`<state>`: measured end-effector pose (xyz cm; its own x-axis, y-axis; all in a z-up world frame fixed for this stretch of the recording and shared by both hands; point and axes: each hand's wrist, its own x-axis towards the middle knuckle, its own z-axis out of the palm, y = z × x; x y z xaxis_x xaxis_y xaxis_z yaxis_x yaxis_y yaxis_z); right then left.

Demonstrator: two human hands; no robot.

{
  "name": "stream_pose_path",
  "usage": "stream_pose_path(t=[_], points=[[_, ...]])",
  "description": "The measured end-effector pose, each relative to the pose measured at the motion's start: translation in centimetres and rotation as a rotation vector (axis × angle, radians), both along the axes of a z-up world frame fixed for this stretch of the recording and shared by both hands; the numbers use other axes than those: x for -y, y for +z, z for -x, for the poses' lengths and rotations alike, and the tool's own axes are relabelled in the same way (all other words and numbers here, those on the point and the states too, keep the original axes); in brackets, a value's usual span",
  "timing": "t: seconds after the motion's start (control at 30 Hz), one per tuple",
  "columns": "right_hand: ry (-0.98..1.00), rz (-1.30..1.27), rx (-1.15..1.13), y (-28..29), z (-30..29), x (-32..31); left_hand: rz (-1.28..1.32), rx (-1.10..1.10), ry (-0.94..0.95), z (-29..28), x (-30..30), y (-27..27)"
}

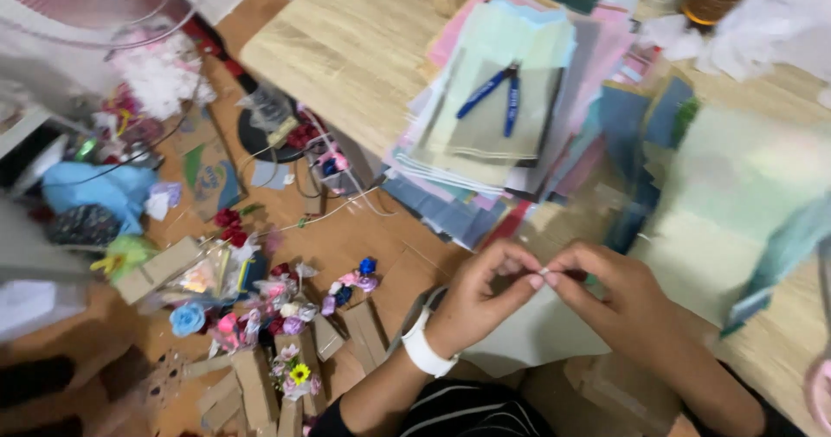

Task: The person folds and cuts various sheets of translucent and colored paper on a wooden table. They use scissors to trim the edges and arrange the paper layers, occasionally using a stapler to secure the pieces together.

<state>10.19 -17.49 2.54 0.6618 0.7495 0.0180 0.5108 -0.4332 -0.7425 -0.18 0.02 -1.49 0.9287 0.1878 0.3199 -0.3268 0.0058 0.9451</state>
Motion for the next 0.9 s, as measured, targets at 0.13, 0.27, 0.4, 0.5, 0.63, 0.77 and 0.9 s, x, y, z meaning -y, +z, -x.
stream_pose_path(t=[0.13,0.27,0.4,0.5,0.63,0.77,0.9], points=[[0.144,-0.138,0.129,-1.5,-0.7,0.5,0.136,-0.047,0.003,0.2,0.1,-2.3],[0.143,-0.015,0.163,-2.0,-1.1,-0.5,-0.059,-0.056,0.038,1.9,-1.2,-2.0],[0.121,-0.071,0.065,-3.0,-0.4,-2.9,-0.310,-0.100,0.121,3.2,-2.6,-2.0],[0.027,0.054,0.041,-3.5,0.5,-3.7,-0.338,-0.195,0.178,4.0,-3.3,-2.6],[0.053,0.097,0.206,-11.4,-7.1,-4.6,-0.444,-0.193,0.277,5.7,-4.9,-3.5],[0.115,0.021,0.212,-8.7,-9.5,-7.4,-0.562,-0.215,0.241,7.4,-6.9,-6.7],[0.006,0.031,0.333,-0.6,-8.3,-10.7,-0.447,-0.193,0.254,10.2,-11.4,-4.7]])
